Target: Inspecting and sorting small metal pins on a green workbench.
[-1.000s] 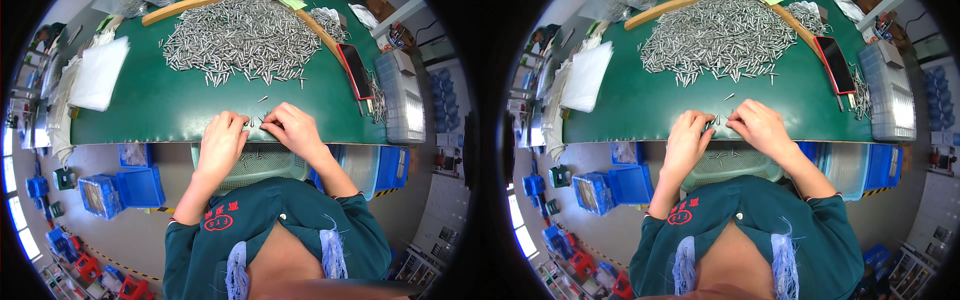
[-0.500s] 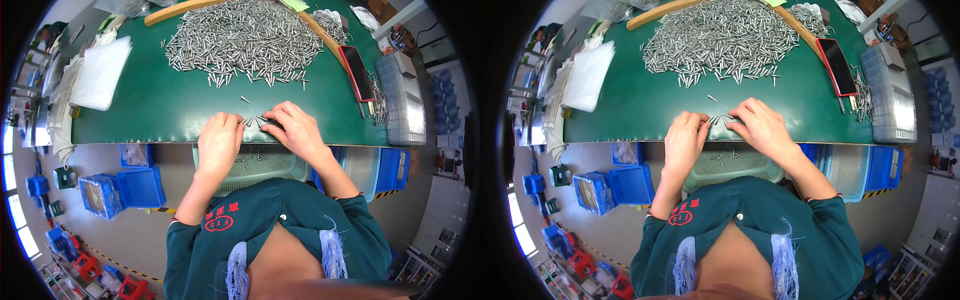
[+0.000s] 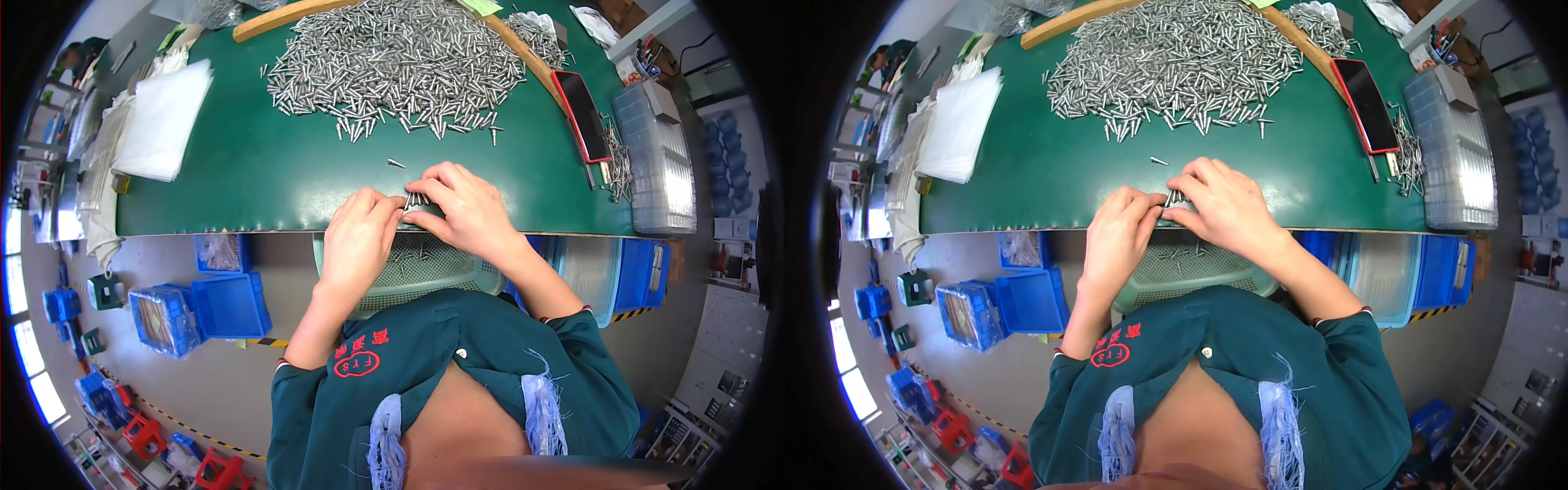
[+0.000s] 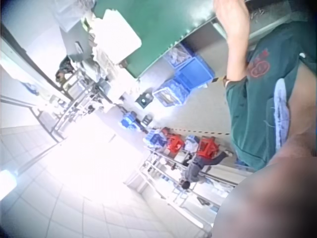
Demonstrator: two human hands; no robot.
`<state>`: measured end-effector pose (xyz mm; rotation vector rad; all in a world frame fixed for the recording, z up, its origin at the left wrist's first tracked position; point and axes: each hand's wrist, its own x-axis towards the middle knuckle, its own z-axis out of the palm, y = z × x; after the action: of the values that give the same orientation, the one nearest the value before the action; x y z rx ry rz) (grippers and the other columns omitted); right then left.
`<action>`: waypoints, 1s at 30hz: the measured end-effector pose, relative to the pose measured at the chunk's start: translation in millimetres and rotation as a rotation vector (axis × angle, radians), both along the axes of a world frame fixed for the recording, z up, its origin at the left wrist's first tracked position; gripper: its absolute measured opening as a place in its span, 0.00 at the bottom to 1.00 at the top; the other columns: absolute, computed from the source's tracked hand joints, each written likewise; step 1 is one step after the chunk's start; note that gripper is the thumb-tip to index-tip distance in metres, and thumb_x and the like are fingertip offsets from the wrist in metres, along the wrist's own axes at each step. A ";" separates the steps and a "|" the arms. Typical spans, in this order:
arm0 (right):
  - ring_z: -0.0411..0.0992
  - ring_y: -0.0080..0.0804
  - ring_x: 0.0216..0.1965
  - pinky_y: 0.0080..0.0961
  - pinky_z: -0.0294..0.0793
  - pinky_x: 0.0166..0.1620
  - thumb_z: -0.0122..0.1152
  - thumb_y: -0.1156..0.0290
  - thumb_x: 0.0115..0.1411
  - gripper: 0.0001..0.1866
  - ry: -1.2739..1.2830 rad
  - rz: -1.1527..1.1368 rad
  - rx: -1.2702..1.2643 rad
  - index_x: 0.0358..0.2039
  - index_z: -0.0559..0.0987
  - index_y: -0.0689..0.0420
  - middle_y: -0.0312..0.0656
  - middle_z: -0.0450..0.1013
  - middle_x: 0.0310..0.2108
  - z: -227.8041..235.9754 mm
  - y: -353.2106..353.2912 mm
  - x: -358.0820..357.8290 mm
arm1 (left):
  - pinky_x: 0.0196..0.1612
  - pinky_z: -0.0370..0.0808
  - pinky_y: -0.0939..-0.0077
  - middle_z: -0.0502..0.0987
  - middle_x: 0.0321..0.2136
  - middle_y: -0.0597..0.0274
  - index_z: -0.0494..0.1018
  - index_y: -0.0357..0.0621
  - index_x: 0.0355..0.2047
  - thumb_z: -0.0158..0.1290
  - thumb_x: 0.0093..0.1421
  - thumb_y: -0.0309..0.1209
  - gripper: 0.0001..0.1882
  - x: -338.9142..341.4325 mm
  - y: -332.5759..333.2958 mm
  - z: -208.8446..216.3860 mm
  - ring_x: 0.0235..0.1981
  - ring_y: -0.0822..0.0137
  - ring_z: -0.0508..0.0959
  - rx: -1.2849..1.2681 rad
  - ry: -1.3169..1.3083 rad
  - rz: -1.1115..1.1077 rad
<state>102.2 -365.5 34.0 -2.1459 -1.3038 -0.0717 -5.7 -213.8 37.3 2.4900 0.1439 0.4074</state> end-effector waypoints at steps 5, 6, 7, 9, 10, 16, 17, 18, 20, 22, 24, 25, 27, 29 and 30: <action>0.71 0.30 0.33 0.27 0.73 0.33 0.67 0.64 0.50 0.11 -0.078 -0.025 -0.030 0.34 0.79 0.50 0.32 0.70 0.32 0.8 2.1 -1.1 | 0.34 0.73 0.77 0.77 0.30 0.60 0.77 0.41 0.39 0.52 0.60 0.23 0.08 -16.8 2.1 12.6 0.30 0.68 0.77 -0.409 0.092 -0.018; 0.71 0.30 0.33 0.27 0.73 0.33 0.67 0.64 0.50 0.11 -0.078 -0.025 -0.030 0.34 0.79 0.50 0.32 0.70 0.32 0.5 1.5 -0.4 | 0.33 0.73 0.80 0.79 0.31 0.61 0.77 0.39 0.40 0.51 0.61 0.23 0.08 -21.5 2.5 15.2 0.30 0.72 0.78 -0.702 0.233 -0.020; 0.71 0.30 0.33 0.27 0.73 0.33 0.67 0.65 0.50 0.10 -0.080 -0.014 -0.030 0.34 0.79 0.50 0.32 0.70 0.32 0.2 -0.3 0.7 | 0.34 0.73 0.82 0.80 0.33 0.62 0.77 0.36 0.40 0.49 0.63 0.24 0.09 -25.2 3.5 1.9 0.32 0.76 0.77 -0.925 0.264 -0.091; 0.71 0.30 0.33 0.28 0.73 0.33 0.66 0.67 0.50 0.09 -0.080 0.006 -0.029 0.33 0.79 0.50 0.32 0.71 0.33 1.1 -2.9 1.6 | 0.36 0.74 0.82 0.80 0.34 0.60 0.76 0.36 0.43 0.46 0.65 0.26 0.11 -29.2 5.5 -6.9 0.32 0.75 0.78 -1.135 0.465 -0.167; 0.71 0.30 0.33 0.28 0.73 0.33 0.66 0.67 0.51 0.09 -0.058 0.045 -0.037 0.34 0.79 0.51 0.32 0.71 0.33 2.1 -5.9 2.3 | 0.41 0.76 0.77 0.79 0.39 0.54 0.73 0.34 0.48 0.44 0.67 0.31 0.15 -28.9 7.8 -18.8 0.38 0.70 0.79 -1.191 0.539 -0.252; 0.72 0.31 0.34 0.27 0.73 0.34 0.65 0.68 0.51 0.11 0.047 0.179 -0.113 0.36 0.79 0.52 0.33 0.73 0.35 14.6 -24.8 -12.1 | 0.52 0.76 0.63 0.75 0.46 0.44 0.66 0.28 0.51 0.44 0.68 0.36 0.21 -18.1 -4.9 -38.0 0.49 0.55 0.76 -1.972 0.609 -0.245; 0.72 0.32 0.35 0.28 0.74 0.35 0.64 0.68 0.52 0.10 0.059 0.178 -0.111 0.36 0.79 0.52 0.34 0.72 0.35 17.4 -26.7 -15.2 | 0.51 0.76 0.64 0.75 0.45 0.46 0.67 0.30 0.50 0.44 0.68 0.36 0.20 -16.1 -6.9 -37.3 0.49 0.56 0.77 -1.971 0.595 -0.261; 0.72 0.33 0.35 0.29 0.75 0.36 0.62 0.68 0.52 0.09 0.070 0.176 -0.108 0.36 0.78 0.52 0.35 0.71 0.34 19.7 -28.1 -16.9 | 0.51 0.76 0.64 0.75 0.45 0.46 0.67 0.30 0.50 0.44 0.68 0.36 0.20 -14.9 -9.4 -36.7 0.49 0.56 0.77 -1.974 0.595 -0.260; 0.72 0.34 0.36 0.29 0.75 0.37 0.62 0.69 0.53 0.10 0.115 0.180 -0.130 0.37 0.78 0.53 0.35 0.71 0.35 23.1 -30.4 -17.6 | 0.49 0.77 0.67 0.76 0.45 0.48 0.67 0.31 0.51 0.44 0.68 0.36 0.19 -13.5 -14.3 -35.9 0.47 0.58 0.78 -1.858 0.647 -0.210; 0.73 0.35 0.36 0.30 0.75 0.38 0.62 0.70 0.53 0.11 0.160 0.185 -0.150 0.39 0.78 0.53 0.36 0.71 0.35 22.5 -32.3 -17.3 | 0.48 0.77 0.69 0.76 0.45 0.49 0.67 0.32 0.51 0.43 0.68 0.36 0.19 -13.4 -18.7 -35.8 0.46 0.59 0.78 -1.784 0.637 -0.205; 0.73 0.36 0.38 0.30 0.75 0.39 0.61 0.72 0.53 0.14 0.268 0.166 -0.179 0.42 0.77 0.53 0.37 0.72 0.36 19.8 -33.5 -15.7 | 0.47 0.77 0.70 0.76 0.44 0.50 0.68 0.32 0.50 0.43 0.68 0.35 0.18 -13.1 -21.1 -34.0 0.45 0.61 0.79 -1.708 0.631 -0.205; 0.73 0.36 0.38 0.30 0.75 0.39 0.61 0.72 0.53 0.14 0.270 0.166 -0.179 0.42 0.77 0.53 0.37 0.72 0.36 20.6 -33.2 -16.6 | 0.47 0.77 0.72 0.76 0.44 0.51 0.68 0.32 0.50 0.42 0.69 0.35 0.18 -14.1 -21.8 -31.3 0.45 0.62 0.79 -1.645 0.628 -0.198; 0.74 0.35 0.37 0.30 0.75 0.38 0.60 0.74 0.54 0.17 0.384 0.126 -0.129 0.46 0.76 0.54 0.39 0.72 0.37 23.4 -32.9 -17.2 | 0.46 0.76 0.73 0.77 0.43 0.52 0.68 0.33 0.50 0.42 0.69 0.34 0.17 -14.3 -22.1 -24.8 0.44 0.63 0.79 -1.580 0.626 -0.190; 0.74 0.34 0.36 0.29 0.75 0.38 0.59 0.75 0.54 0.18 0.466 0.141 -0.099 0.48 0.75 0.54 0.39 0.72 0.37 27.4 -33.0 -15.2 | 0.46 0.76 0.74 0.77 0.42 0.54 0.69 0.34 0.49 0.41 0.69 0.33 0.16 -15.4 -19.9 -16.8 0.43 0.65 0.79 -1.394 0.573 -0.228; 0.74 0.33 0.36 0.28 0.75 0.37 0.59 0.76 0.55 0.20 0.547 0.156 -0.070 0.49 0.74 0.54 0.39 0.72 0.36 28.3 -32.8 -14.3 | 0.46 0.76 0.74 0.77 0.42 0.54 0.69 0.34 0.49 0.41 0.69 0.33 0.16 -15.8 -19.0 -12.7 0.43 0.65 0.79 -1.393 0.573 -0.228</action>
<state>87.9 -398.3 62.4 -1.9169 -1.1438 0.5906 -21.5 -232.8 24.6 1.1404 0.2515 -0.4229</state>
